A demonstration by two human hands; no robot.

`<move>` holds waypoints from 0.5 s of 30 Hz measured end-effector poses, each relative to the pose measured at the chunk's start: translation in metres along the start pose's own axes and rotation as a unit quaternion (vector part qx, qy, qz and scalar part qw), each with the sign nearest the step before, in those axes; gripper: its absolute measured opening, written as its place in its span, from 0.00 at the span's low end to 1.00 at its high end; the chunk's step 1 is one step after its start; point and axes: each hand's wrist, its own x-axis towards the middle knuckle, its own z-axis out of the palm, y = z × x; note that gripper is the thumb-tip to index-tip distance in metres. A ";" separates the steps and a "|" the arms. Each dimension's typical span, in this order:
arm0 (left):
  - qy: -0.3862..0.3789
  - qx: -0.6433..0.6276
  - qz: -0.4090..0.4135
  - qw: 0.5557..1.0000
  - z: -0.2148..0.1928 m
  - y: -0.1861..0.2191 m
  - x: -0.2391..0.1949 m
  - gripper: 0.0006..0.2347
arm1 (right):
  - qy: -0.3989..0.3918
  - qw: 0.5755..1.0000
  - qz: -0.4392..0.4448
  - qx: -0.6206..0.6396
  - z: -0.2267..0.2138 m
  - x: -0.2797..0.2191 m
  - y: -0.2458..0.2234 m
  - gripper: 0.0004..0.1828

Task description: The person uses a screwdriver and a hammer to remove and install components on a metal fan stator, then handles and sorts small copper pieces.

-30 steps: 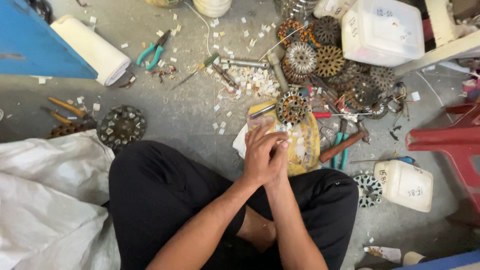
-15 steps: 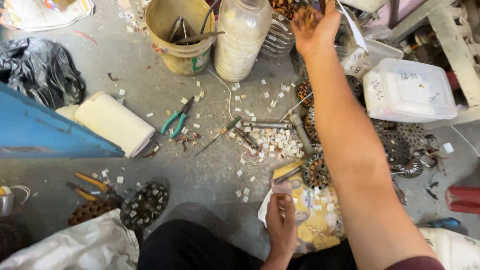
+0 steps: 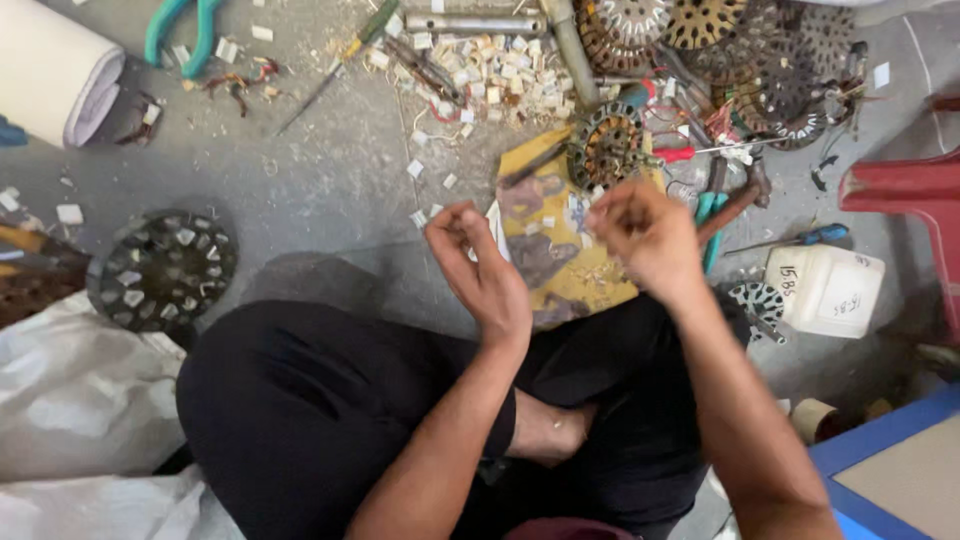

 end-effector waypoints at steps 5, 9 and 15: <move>-0.009 -0.049 0.041 0.998 -0.001 0.004 0.000 0.08 | -0.142 0.963 -0.067 -0.221 0.081 -0.112 0.004 0.13; -0.027 -0.035 0.056 0.997 -0.007 -0.004 0.005 0.05 | -0.167 0.960 -0.107 -0.198 0.096 -0.110 0.017 0.16; -0.032 -0.113 0.030 0.993 -0.014 -0.008 0.016 0.03 | -0.083 0.971 -0.126 -0.183 0.088 -0.078 0.064 0.14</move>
